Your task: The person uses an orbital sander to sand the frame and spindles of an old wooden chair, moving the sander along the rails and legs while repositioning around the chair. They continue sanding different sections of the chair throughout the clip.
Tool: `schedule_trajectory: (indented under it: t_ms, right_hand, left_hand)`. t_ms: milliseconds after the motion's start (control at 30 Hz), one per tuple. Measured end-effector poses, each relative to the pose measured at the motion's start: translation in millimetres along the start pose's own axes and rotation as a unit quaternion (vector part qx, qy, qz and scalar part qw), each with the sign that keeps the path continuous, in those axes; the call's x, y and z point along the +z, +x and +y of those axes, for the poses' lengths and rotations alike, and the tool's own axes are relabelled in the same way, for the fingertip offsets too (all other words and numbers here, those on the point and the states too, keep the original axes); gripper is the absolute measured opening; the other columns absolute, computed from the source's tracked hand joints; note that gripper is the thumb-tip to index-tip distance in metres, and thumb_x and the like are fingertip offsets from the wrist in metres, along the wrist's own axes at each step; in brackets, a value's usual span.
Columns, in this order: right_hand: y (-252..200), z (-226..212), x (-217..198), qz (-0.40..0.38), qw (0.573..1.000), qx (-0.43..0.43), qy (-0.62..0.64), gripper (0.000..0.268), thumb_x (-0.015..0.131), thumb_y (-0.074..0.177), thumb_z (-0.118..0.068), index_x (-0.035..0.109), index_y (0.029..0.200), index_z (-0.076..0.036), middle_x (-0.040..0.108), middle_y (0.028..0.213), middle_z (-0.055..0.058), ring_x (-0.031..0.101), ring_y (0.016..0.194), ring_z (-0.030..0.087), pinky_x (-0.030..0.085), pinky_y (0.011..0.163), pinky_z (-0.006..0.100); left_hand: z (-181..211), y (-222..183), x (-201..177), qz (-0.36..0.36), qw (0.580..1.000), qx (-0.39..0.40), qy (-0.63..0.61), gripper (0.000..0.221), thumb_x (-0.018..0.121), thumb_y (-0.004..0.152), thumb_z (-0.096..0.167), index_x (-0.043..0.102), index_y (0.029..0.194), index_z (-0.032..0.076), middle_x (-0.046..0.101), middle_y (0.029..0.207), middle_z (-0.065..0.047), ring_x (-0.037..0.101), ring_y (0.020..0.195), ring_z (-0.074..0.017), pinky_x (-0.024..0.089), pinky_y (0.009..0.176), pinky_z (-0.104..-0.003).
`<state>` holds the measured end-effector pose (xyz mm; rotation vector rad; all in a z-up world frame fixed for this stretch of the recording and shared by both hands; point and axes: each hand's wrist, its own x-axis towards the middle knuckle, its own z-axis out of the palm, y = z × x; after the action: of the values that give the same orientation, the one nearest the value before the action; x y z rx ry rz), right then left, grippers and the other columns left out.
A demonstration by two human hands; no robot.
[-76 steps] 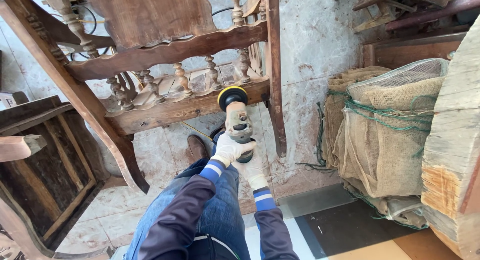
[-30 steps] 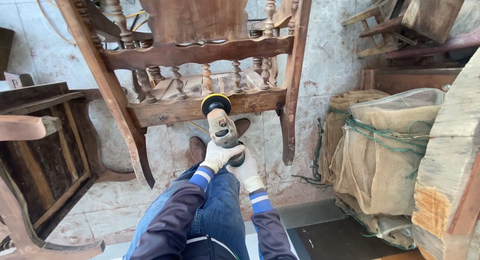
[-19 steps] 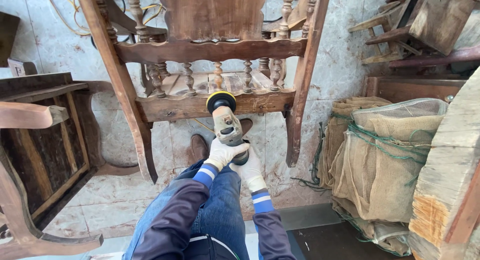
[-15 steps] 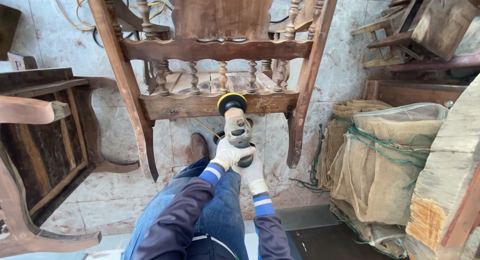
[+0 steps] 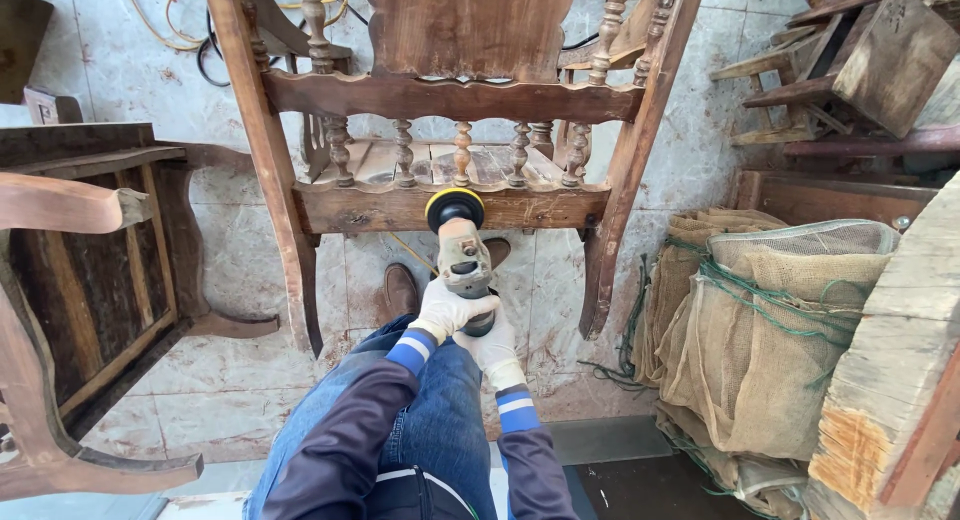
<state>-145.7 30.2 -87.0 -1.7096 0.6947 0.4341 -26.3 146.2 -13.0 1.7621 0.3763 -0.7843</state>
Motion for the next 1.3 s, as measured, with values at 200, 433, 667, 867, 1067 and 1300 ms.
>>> schedule_trajectory:
  t_ms: [200,433,667,867,1067,1300]
  right_hand:
    - [8,25,-5,-0.020,0.972,0.049,0.228,0.073,0.088,0.061,-0.011,0.055,0.126,-0.010,0.068,0.120,0.003,0.067,0.107,0.015,0.058,0.090,0.034]
    - [-3,-18,10,-0.013,0.999,-0.008,0.051,0.073,0.091,0.061,-0.013,0.058,0.126,-0.008,0.072,0.118,0.008,0.069,0.104,0.018,0.058,0.090,0.033]
    - [-2,-44,13,-0.041,0.995,0.006,-0.088,0.077,0.093,0.058,-0.014,0.060,0.126,-0.009,0.075,0.112,0.007,0.071,0.102,0.016,0.057,0.091,0.032]
    - [9,-26,7,-0.048,0.999,0.011,0.001,0.078,0.091,0.062,-0.011,0.056,0.131,-0.010,0.072,0.118,0.008,0.069,0.106,0.021,0.057,0.092,0.037]
    - [30,64,-43,-0.046,0.913,0.078,0.397,0.073,0.084,0.073,-0.004,0.052,0.139,-0.012,0.063,0.131,0.011,0.064,0.114,0.025,0.057,0.093,0.043]
    - [30,40,-102,-0.027,0.910,0.157,0.382,0.076,0.087,0.069,-0.008,0.049,0.136,-0.006,0.063,0.127,0.015,0.063,0.112,0.028,0.054,0.092,0.043]
  left_hand:
    - [-2,7,21,-0.018,0.997,0.019,0.073,0.064,0.090,0.059,0.046,0.074,0.110,0.010,0.078,0.108,-0.008,0.074,0.102,-0.0219,0.056,0.092,-0.032]
    - [-18,7,-9,-0.022,0.991,0.062,0.118,0.056,0.083,0.068,0.050,0.077,0.109,0.012,0.080,0.108,-0.006,0.074,0.104,-0.0220,0.056,0.093,-0.032]
    - [-29,-2,-29,0.022,0.998,0.062,0.010,0.068,0.089,0.063,0.046,0.072,0.115,0.007,0.077,0.112,-0.008,0.073,0.104,-0.0226,0.056,0.091,-0.034]
    - [-4,1,-8,0.080,0.996,-0.013,-0.034,0.076,0.091,0.056,0.050,0.072,0.116,0.007,0.078,0.112,-0.010,0.076,0.104,-0.0226,0.059,0.092,-0.034]
    - [27,4,53,0.055,0.995,-0.048,0.069,0.086,0.089,0.057,0.052,0.065,0.128,0.009,0.076,0.112,-0.014,0.072,0.107,-0.0299,0.055,0.093,-0.037]
    - [0,7,124,0.047,0.996,-0.061,-0.053,0.075,0.086,0.054,0.054,0.075,0.112,0.009,0.080,0.108,-0.010,0.077,0.102,-0.0244,0.058,0.093,-0.033]
